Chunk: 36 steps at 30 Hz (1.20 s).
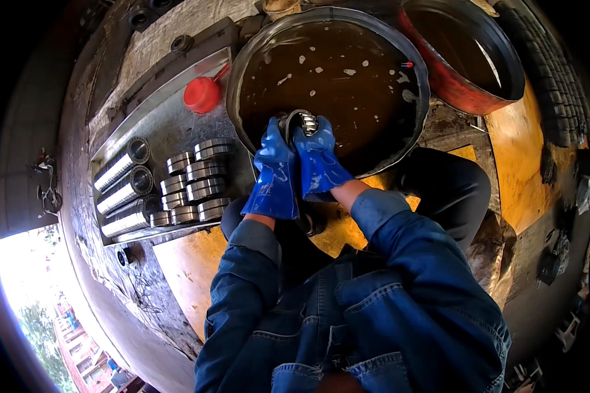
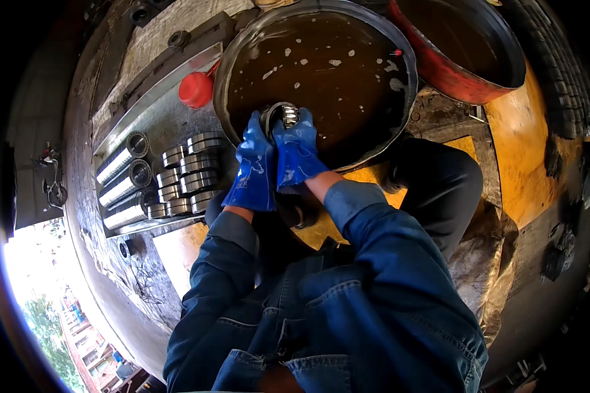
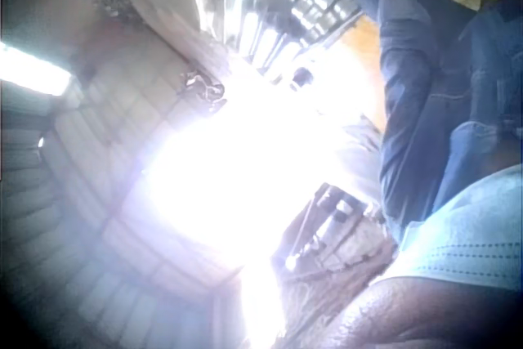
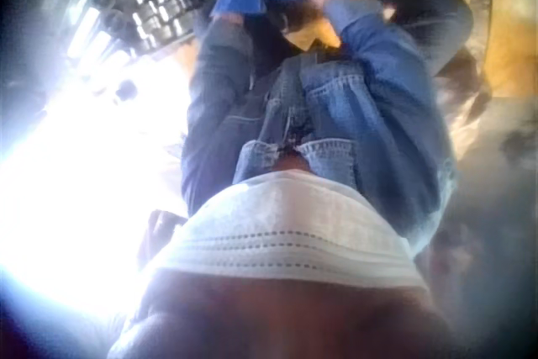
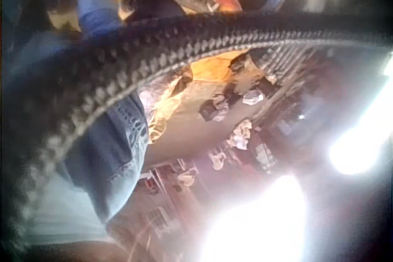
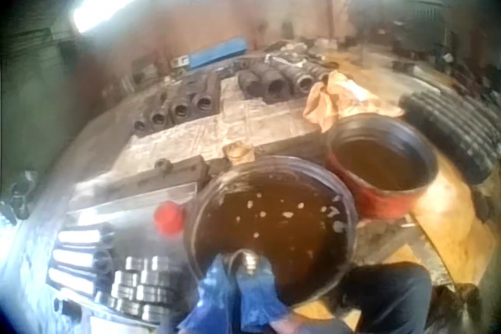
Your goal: The person puts on blue rubber gloves and cleans cylindrical metal parts by hand in a bucket of dark liquid. They repeatedly submerge, scrub, and rinse the parts, then place them on a metal tray beside the bucket.
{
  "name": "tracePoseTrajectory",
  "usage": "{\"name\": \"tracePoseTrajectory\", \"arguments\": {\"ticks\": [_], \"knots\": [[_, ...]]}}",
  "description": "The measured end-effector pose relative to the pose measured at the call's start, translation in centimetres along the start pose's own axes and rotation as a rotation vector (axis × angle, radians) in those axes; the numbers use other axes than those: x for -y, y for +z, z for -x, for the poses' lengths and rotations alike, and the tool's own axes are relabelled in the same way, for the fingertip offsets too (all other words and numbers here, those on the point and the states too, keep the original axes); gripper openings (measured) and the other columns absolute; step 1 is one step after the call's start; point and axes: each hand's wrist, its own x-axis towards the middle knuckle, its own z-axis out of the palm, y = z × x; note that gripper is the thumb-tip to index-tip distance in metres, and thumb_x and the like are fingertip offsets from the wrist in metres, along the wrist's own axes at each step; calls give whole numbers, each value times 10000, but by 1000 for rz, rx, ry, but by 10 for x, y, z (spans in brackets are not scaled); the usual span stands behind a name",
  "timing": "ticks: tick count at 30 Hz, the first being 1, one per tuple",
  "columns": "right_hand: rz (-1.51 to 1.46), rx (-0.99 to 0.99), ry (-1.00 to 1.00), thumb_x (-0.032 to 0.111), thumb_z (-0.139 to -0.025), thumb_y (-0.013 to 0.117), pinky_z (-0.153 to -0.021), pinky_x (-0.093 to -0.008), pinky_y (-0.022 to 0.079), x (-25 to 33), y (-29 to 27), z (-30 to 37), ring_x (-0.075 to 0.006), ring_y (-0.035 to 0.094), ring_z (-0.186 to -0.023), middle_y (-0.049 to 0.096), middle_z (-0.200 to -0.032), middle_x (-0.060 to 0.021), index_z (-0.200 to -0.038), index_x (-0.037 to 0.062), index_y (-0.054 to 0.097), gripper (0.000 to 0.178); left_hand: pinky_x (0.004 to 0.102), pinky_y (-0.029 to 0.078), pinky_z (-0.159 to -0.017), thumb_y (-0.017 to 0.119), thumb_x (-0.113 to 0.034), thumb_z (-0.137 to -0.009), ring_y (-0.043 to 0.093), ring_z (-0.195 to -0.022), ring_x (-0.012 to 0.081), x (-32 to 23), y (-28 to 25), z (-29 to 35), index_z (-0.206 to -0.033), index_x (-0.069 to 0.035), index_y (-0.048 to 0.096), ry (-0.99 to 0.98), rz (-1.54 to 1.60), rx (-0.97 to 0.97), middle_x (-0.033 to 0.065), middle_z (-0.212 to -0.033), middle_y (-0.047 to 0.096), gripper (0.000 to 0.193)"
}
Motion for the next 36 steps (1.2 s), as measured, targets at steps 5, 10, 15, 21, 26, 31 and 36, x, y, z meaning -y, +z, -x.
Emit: {"name": "tracePoseTrajectory", "arguments": {"ticks": [5, 10, 15, 21, 26, 31, 36], "knots": [[343, 470, 74, 201, -892, 738, -863, -374, 570, 38, 7, -14, -252, 702, -1010, 725, -1136, -186, -1259, -44, 619, 457, 521, 540, -1010, 650, -450, -953, 668, -1168, 452, 15, -22, 3, -1589, -164, 335, -165, -15, 65, 252, -1396, 592, 766], [867, 891, 14, 349, -925, 672, -947, -383, 527, 60, 17, -102, -226, 679, -1055, 729, -1185, -160, -1214, -1, 694, 454, 512, 543, -1007, 640, -442, -939, 673, -1158, 449, 9, -10, -4, -1568, -162, 385, -165, 24, 12, 262, -1360, 619, 734], [451, 982, 185, 394, -932, 666, -1109, -435, 432, 35, 4, -105, -319, 603, -1264, 634, -1359, -229, -1391, 3, 589, 607, 481, 566, -974, 633, -391, -928, 702, -1100, 428, 8, -6, -6, -1560, -150, 391, -143, 43, -19, 267, -1354, 626, 718], [347, 257, 5, 313, -868, 785, -1101, -439, 489, -2, -8, 1, -320, 635, -1264, 693, -1248, -235, -1385, 19, 599, 623, 445, 594, -929, 652, -306, -925, 720, -1065, 401, 27, 0, 2, -1538, -147, 424, -33, 94, -147, 256, -1309, 657, 673], [495, 681, 107, 355, -946, 675, -960, -418, 554, 30, -1, -74, -306, 694, -1152, 725, -1204, -208, -1281, 32, 679, 466, 466, 599, -901, 670, -339, -915, 722, -1053, 401, 21, -1, -5, -1551, -140, 408, -62, 81, -106, 251, -1308, 647, 716], [484, 903, 8, 293, -998, 570, -895, -398, 539, 27, 1, -94, -322, 699, -1095, 729, -1207, -197, -1217, 19, 715, 380, 477, 602, -884, 687, -368, -905, 725, -1037, 403, 19, 3, -1, -1558, -145, 401, -83, 61, -81, 246, -1306, 644, 746], [521, 639, -52, 286, -956, 622, -988, -401, 518, 24, -15, -31, -344, 658, -1200, 680, -1281, -244, -1354, -5, 612, 493, 474, 606, -869, 690, -358, -888, 736, -1004, 388, 29, 1, 2, -1545, -143, 425, -67, 104, -115, 233, -1267, 670, 740]]}}
